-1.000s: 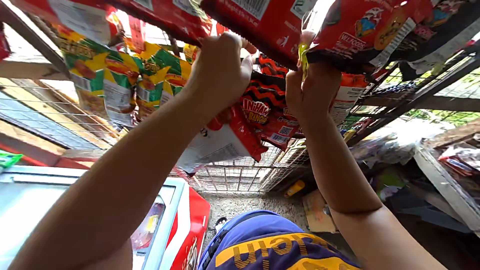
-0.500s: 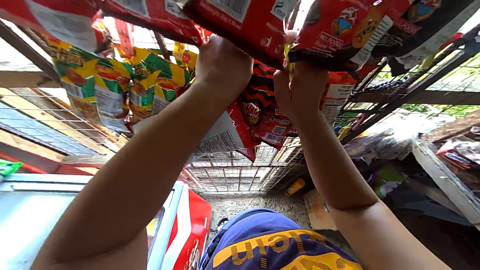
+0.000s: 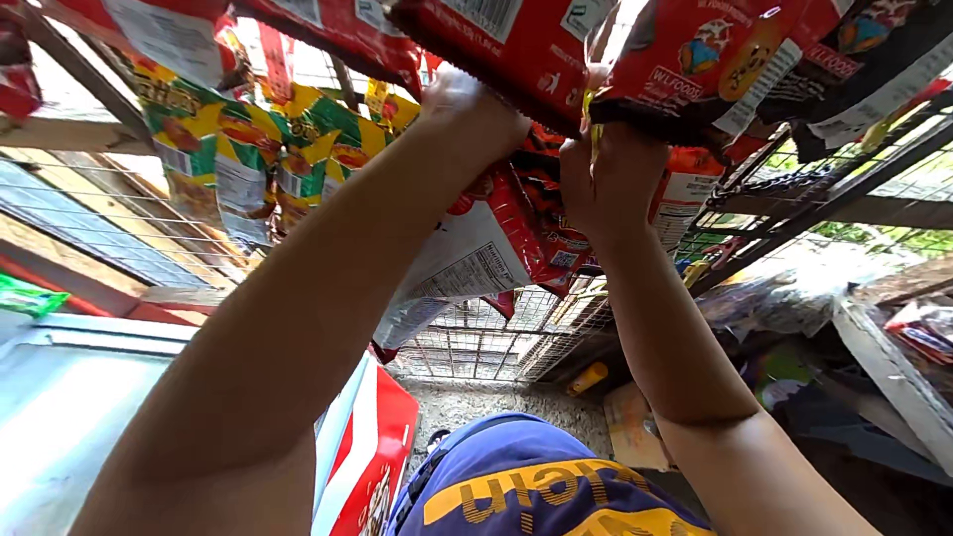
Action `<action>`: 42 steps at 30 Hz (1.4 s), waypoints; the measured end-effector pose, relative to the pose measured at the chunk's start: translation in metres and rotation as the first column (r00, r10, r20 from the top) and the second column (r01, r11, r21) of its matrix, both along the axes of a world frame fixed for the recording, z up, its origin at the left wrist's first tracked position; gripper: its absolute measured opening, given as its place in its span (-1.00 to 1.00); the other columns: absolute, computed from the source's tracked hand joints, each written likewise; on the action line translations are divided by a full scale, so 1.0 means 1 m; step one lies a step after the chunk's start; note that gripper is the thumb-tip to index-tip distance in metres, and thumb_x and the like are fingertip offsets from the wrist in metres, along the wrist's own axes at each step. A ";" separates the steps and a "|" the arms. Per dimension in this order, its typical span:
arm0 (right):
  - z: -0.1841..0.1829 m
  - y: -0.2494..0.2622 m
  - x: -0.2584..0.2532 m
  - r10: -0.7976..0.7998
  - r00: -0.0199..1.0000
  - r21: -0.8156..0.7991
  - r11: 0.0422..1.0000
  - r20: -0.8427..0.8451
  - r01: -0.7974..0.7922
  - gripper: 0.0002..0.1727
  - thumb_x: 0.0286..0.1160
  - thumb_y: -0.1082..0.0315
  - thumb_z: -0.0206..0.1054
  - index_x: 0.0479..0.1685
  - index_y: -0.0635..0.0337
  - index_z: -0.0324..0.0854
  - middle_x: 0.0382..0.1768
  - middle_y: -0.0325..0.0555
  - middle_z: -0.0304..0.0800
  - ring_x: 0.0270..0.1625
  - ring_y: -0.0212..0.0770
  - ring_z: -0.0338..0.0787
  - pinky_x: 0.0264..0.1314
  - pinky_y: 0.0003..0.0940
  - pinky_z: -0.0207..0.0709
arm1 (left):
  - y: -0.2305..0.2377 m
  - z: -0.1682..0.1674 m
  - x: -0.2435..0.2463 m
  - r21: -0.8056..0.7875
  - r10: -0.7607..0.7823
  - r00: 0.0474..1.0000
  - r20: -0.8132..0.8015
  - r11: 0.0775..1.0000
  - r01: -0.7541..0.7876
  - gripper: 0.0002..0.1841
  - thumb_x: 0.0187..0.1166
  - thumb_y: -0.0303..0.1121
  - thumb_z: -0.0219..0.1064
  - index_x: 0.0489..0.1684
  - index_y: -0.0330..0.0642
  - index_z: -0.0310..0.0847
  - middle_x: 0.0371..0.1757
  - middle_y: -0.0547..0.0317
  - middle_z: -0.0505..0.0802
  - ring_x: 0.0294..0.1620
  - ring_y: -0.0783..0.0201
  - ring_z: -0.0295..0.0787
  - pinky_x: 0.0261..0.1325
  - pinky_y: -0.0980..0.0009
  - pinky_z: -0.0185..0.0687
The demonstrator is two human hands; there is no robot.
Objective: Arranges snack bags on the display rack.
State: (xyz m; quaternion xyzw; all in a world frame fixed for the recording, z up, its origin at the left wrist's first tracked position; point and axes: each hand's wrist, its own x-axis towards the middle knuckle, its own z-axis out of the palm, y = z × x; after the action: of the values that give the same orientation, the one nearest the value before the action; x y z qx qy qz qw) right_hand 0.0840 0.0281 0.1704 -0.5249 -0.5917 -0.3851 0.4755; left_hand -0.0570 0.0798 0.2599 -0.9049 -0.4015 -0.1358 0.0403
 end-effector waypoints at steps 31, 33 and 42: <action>0.003 -0.002 -0.004 0.069 0.995 -0.117 0.990 -0.073 -0.077 -0.58 0.62 0.16 0.13 -0.23 0.37 0.76 -0.32 0.27 0.83 -0.14 0.23 0.85 -0.19 0.17 0.52 | -0.006 0.018 -0.008 -0.127 -0.091 0.988 -0.129 0.989 0.075 -0.58 0.84 -0.18 0.07 0.13 -0.41 0.68 0.17 -0.41 0.75 0.32 -0.34 0.65 0.28 -0.38 0.39; 0.004 -0.003 -0.003 0.068 0.995 -0.123 0.990 -0.069 -0.076 -0.58 0.61 0.17 0.13 -0.27 0.36 0.75 -0.33 0.27 0.83 -0.14 0.23 0.85 -0.18 0.17 0.51 | -0.006 0.021 -0.009 -0.088 -0.093 0.976 -0.196 0.993 0.077 -0.58 0.81 -0.15 0.12 0.22 -0.39 0.65 0.24 -0.42 0.74 0.42 -0.37 0.61 0.34 -0.42 0.37; 0.004 -0.003 -0.002 0.073 0.994 -0.124 0.989 -0.080 -0.083 -0.58 0.61 0.16 0.13 -0.23 0.37 0.76 -0.28 0.27 0.85 -0.09 0.23 0.85 -0.16 0.17 0.52 | -0.006 0.018 -0.011 -0.037 -0.064 0.977 -0.204 0.998 0.058 -0.61 0.83 -0.22 0.04 0.25 -0.34 0.64 0.26 -0.40 0.74 0.42 -0.38 0.60 0.30 -0.40 0.38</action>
State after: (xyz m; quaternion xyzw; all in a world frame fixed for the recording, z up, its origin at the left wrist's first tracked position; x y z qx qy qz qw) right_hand 0.0819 0.0253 0.1740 -0.5447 -0.6167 -0.3077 0.4779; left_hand -0.0683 0.0735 0.2777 -0.9265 -0.3692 -0.0367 0.0633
